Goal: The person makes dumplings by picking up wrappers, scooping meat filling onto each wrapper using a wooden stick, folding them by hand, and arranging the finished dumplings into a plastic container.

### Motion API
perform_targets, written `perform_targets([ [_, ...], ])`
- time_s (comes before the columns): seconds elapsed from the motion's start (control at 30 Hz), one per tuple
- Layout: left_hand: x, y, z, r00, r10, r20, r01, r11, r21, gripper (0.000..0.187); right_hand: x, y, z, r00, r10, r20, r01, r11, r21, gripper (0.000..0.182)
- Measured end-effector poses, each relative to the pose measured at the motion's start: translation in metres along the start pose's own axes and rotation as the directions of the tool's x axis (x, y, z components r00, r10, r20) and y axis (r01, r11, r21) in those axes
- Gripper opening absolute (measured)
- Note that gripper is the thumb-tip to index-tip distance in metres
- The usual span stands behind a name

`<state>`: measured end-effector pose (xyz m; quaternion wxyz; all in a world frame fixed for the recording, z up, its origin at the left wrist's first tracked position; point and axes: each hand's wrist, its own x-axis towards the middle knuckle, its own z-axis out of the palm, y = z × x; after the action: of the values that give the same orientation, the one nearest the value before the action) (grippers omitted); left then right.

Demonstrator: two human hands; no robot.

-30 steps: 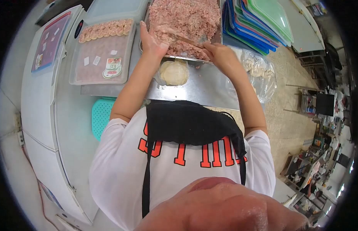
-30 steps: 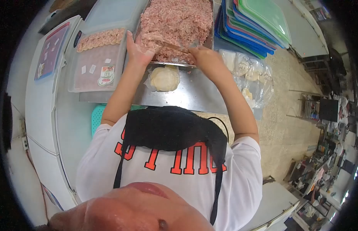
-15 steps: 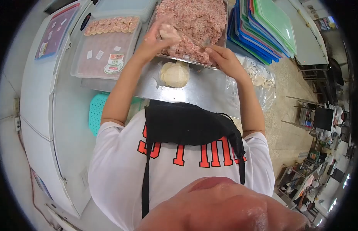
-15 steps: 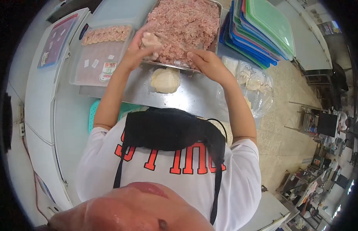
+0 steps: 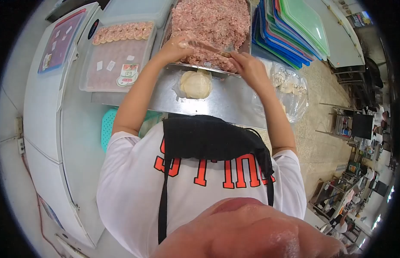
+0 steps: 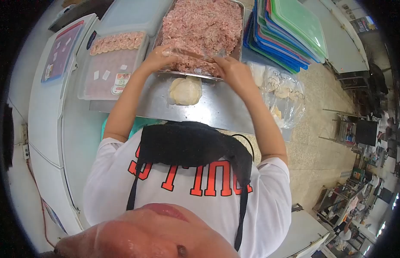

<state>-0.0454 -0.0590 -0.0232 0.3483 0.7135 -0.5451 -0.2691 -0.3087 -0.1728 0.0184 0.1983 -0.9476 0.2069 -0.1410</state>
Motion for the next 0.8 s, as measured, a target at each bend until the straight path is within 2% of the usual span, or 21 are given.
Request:
perform_targets([
  [0.03,0.006,-0.012,0.004,0.994,-0.090,0.061,0.096,0.990,-0.105,0.051,-0.001,-0.017,-0.001,0.994,0.105,-0.030,-0.107,0.990,-0.089,0.029],
  [0.07,0.009,-0.019,0.007,0.976,-0.173,0.135,0.198,0.959,-0.202,0.045,-0.003,-0.016,0.015,0.991,0.008,-0.135,-0.016,0.998,-0.053,0.026],
  [0.1,0.009,-0.017,0.008,0.975,-0.171,0.139,0.197,0.959,-0.204,0.045,-0.004,-0.003,0.032,0.991,0.013,-0.134,-0.020,0.998,-0.054,0.026],
  [0.17,0.006,-0.010,0.012,0.995,0.074,-0.065,-0.073,0.997,0.015,0.049,0.000,0.019,0.050,0.996,0.091,-0.020,-0.091,0.996,0.013,0.028],
  [0.2,0.000,-0.009,0.011,0.993,0.035,-0.113,-0.032,0.999,0.032,0.056,-0.003,0.027,0.042,0.952,0.267,0.148,-0.194,0.904,-0.380,0.029],
  [0.23,-0.003,-0.008,0.008,0.992,0.042,-0.116,-0.038,0.999,0.034,0.056,-0.004,0.034,0.034,0.954,0.266,0.142,-0.195,0.903,-0.382,0.029],
  [0.3,-0.009,-0.003,0.001,0.992,0.085,-0.095,-0.096,0.988,-0.119,0.060,-0.014,0.036,0.018,0.935,0.307,0.179,-0.260,0.935,-0.243,0.025],
  [0.33,-0.011,0.001,-0.003,0.992,0.088,-0.087,-0.099,0.988,-0.122,0.060,-0.020,0.043,0.012,0.941,0.307,0.141,-0.293,0.949,-0.112,0.030],
  [0.37,-0.011,0.008,-0.009,0.978,0.193,-0.076,-0.202,0.971,-0.130,0.059,-0.022,0.040,0.005,0.940,0.313,0.137,-0.299,0.947,-0.116,0.030],
  [0.4,-0.011,0.012,-0.012,0.954,0.293,-0.066,-0.300,0.944,-0.137,0.057,-0.024,0.036,-0.003,0.947,0.298,0.121,-0.312,0.943,0.116,0.033],
  [0.43,-0.010,0.014,-0.011,0.954,0.293,-0.067,-0.300,0.944,-0.138,0.057,-0.026,0.031,-0.011,0.954,0.283,0.103,-0.301,0.890,0.343,0.036],
  [0.47,-0.010,0.017,-0.010,0.926,0.366,-0.098,-0.374,0.924,-0.083,0.053,-0.024,0.009,-0.022,0.963,0.235,0.134,-0.270,0.861,0.431,0.038],
  [0.5,-0.009,0.020,-0.009,0.891,0.437,-0.122,-0.443,0.896,-0.025,0.050,-0.022,-0.002,-0.015,0.963,0.234,0.135,-0.270,0.860,0.433,0.038],
  [0.53,-0.007,0.025,-0.012,0.891,0.437,-0.121,-0.443,0.896,-0.024,0.050,-0.019,-0.012,-0.009,0.961,0.205,0.187,-0.266,0.872,0.411,0.038],
  [0.6,-0.002,0.037,-0.019,0.920,0.342,0.191,-0.322,0.938,-0.129,0.052,-0.014,-0.018,-0.005,0.941,0.171,0.291,-0.285,0.864,0.415,0.035],
  [0.63,-0.002,0.037,-0.017,0.920,0.342,0.190,-0.322,0.938,-0.128,0.052,-0.012,-0.012,-0.009,0.942,0.169,0.290,-0.283,0.865,0.415,0.035],
  [0.67,-0.002,0.035,-0.015,0.943,0.302,0.138,-0.297,0.953,-0.051,0.053,-0.009,-0.007,-0.018,0.991,0.070,0.117,-0.096,0.967,0.235,0.034],
  [0.7,-0.002,0.033,-0.013,0.961,0.262,0.082,-0.265,0.964,0.027,0.054,-0.005,-0.007,-0.025,0.997,-0.072,-0.034,0.072,0.997,0.016,0.033],
  [0.73,0.002,0.021,-0.010,0.963,0.259,0.076,-0.262,0.965,0.032,0.054,-0.009,-0.013,-0.030,0.999,0.034,-0.038,-0.036,0.997,-0.062,0.031],
  [0.8,0.008,0.008,-0.006,0.992,0.123,0.034,-0.121,0.992,-0.045,0.053,-0.011,-0.030,-0.026,0.999,0.025,-0.040,-0.028,0.997,-0.078,0.029],
])
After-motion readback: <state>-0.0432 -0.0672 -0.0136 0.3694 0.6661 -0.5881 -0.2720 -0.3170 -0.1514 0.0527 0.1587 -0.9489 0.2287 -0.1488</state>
